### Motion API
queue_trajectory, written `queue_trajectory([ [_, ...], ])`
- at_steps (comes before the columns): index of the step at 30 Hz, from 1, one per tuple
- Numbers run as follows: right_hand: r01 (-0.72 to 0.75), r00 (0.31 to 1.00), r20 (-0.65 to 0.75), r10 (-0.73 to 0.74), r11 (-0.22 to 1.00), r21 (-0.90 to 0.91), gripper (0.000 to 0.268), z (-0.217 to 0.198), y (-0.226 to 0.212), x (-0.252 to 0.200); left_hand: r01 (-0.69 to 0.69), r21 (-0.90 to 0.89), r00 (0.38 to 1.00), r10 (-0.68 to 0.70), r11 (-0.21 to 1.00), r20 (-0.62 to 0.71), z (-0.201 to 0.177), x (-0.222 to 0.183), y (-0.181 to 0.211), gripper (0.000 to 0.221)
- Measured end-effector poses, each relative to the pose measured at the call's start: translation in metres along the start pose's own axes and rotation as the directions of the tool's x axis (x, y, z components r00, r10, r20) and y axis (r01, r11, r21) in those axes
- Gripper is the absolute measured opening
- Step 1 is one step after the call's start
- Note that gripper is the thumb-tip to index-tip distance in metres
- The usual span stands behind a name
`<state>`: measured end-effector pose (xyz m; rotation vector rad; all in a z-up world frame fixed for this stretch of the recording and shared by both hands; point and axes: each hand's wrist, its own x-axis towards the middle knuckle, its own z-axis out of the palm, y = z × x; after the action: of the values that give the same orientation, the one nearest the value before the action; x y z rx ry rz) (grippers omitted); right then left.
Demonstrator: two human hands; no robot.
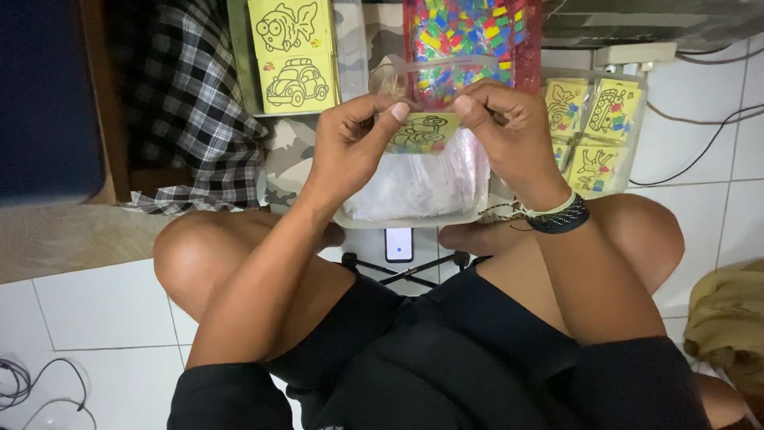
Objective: Packing small yellow cards into individual plastic bags at a steady pace.
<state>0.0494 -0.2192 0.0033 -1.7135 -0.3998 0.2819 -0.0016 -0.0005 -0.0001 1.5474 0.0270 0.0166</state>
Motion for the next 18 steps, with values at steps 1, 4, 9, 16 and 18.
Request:
queue_trajectory([
  [1, 0.001, 1.0, 0.0, -0.001, 1.0, 0.0, 0.015, 0.001, 0.0, 0.0, 0.0, 0.0, 1.0, 0.0, 1.0, -0.001, 0.0, 0.0, 0.001, 0.017],
  [4, -0.026, 1.0, 0.002, 0.026, 0.998, 0.059, 0.022, 0.001, -0.001, -0.001, -0.006, 0.053, 1.0, 0.007, 0.999, -0.02, 0.0, 0.0, 0.006, 0.023],
  [9, -0.1, 0.992, -0.065, 0.11, 0.986, 0.132, 0.021, 0.001, 0.001, -0.002, -0.084, -0.095, 0.993, 0.091, 0.992, 0.072, -0.005, 0.0, -0.015, 0.046],
  [16, -0.142, 0.984, -0.018, 0.175, 0.849, 0.509, 0.014, -0.001, 0.012, 0.0, -0.235, 0.107, 0.95, 0.205, 0.966, 0.236, -0.01, -0.002, 0.011, 0.067],
  [18, -0.148, 0.984, -0.003, 0.178, 0.827, 0.542, 0.014, 0.001, 0.013, -0.001, -0.273, 0.25, 0.947, 0.214, 0.929, 0.237, -0.009, -0.001, 0.021, 0.046],
])
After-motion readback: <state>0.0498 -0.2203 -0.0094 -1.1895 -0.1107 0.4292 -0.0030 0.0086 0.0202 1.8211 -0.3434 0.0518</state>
